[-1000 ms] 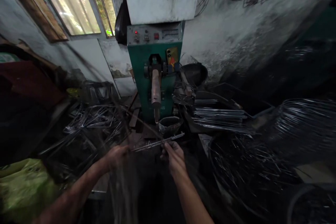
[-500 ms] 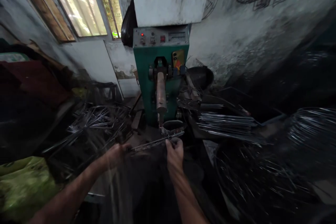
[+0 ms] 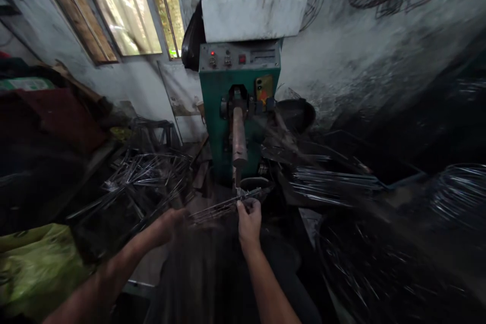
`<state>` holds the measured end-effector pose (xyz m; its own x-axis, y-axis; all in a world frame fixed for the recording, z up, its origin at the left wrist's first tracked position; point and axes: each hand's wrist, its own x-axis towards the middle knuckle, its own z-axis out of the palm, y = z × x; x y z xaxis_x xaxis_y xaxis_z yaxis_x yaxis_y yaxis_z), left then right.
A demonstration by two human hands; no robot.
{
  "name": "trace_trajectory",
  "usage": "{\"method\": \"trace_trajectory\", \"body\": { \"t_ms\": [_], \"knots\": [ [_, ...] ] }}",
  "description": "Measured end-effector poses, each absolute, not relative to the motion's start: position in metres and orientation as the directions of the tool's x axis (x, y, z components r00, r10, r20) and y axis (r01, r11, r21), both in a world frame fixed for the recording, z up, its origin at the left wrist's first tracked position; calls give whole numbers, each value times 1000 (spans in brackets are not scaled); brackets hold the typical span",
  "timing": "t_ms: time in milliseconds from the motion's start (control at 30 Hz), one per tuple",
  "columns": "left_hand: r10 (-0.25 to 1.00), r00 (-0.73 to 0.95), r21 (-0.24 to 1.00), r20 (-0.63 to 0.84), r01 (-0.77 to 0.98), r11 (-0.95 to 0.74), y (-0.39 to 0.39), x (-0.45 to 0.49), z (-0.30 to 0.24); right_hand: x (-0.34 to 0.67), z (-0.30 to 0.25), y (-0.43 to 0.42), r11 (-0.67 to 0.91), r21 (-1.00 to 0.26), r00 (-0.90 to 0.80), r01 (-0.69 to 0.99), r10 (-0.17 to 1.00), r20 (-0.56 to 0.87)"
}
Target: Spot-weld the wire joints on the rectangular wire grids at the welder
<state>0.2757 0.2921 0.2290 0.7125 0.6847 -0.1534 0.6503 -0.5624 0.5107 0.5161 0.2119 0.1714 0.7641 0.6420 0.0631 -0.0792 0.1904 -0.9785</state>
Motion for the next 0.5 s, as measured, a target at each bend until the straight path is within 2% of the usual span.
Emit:
{"method": "trace_trajectory", "body": {
  "t_ms": [267, 500],
  "knots": [
    [702, 682, 508, -205, 687, -519, 300, 278, 228, 515, 180, 224, 179, -982, 761, -53, 645, 77],
    [725, 664, 516, -185, 693, -503, 300, 281, 232, 517, 181, 231, 177, -984, 741, -24, 664, 101]
  ]
}}
